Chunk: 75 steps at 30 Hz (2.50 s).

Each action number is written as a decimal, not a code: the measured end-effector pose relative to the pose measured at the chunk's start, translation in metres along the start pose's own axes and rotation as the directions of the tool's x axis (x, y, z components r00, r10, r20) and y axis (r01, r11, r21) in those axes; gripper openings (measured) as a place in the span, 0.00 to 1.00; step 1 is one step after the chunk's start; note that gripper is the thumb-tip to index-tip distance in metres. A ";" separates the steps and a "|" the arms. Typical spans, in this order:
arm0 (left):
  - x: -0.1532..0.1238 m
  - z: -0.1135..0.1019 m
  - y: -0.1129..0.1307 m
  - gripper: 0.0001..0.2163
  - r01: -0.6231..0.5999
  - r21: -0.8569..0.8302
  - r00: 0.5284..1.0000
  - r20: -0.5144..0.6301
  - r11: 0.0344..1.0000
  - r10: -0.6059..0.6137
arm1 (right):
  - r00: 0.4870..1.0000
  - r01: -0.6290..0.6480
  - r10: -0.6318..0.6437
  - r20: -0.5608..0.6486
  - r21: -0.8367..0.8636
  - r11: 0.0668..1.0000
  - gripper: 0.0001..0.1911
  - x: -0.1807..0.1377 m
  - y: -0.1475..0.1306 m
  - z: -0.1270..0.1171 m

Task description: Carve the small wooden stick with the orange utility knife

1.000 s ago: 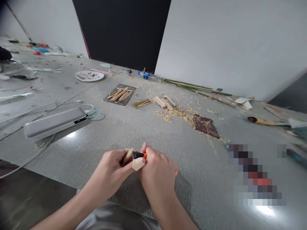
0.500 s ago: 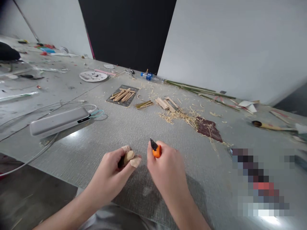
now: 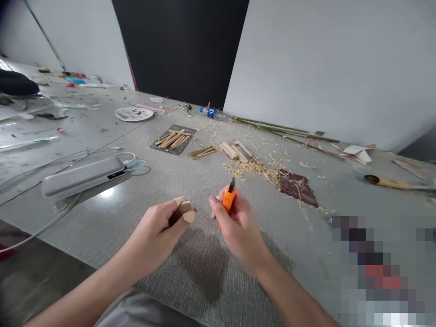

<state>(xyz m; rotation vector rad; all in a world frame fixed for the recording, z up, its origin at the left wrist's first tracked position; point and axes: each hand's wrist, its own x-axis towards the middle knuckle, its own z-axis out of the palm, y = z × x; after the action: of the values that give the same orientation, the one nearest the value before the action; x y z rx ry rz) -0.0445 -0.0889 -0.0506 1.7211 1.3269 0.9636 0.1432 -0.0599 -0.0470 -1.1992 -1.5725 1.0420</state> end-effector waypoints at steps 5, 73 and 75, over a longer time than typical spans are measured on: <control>-0.001 0.001 0.000 0.18 -0.002 0.016 1.000 -0.004 1.000 0.002 | 0.984 -0.149 0.158 0.079 -0.103 0.983 0.18 -0.003 0.016 0.005; -0.010 0.015 0.006 0.28 0.166 -0.139 0.974 0.175 0.976 -0.141 | 0.989 -0.096 0.142 -0.028 -0.864 0.494 0.05 -0.019 -0.014 0.018; -0.010 0.014 0.007 0.28 0.161 -0.157 0.974 0.183 0.974 -0.131 | 0.995 -0.069 0.101 -0.019 -0.855 0.515 0.03 -0.020 -0.013 0.014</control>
<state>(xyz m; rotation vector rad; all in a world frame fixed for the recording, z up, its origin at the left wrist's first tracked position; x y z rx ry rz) -0.0312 -0.1013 -0.0514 1.5175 1.2046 0.8013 0.1293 -0.0830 -0.0410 -1.9304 -2.1687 0.2463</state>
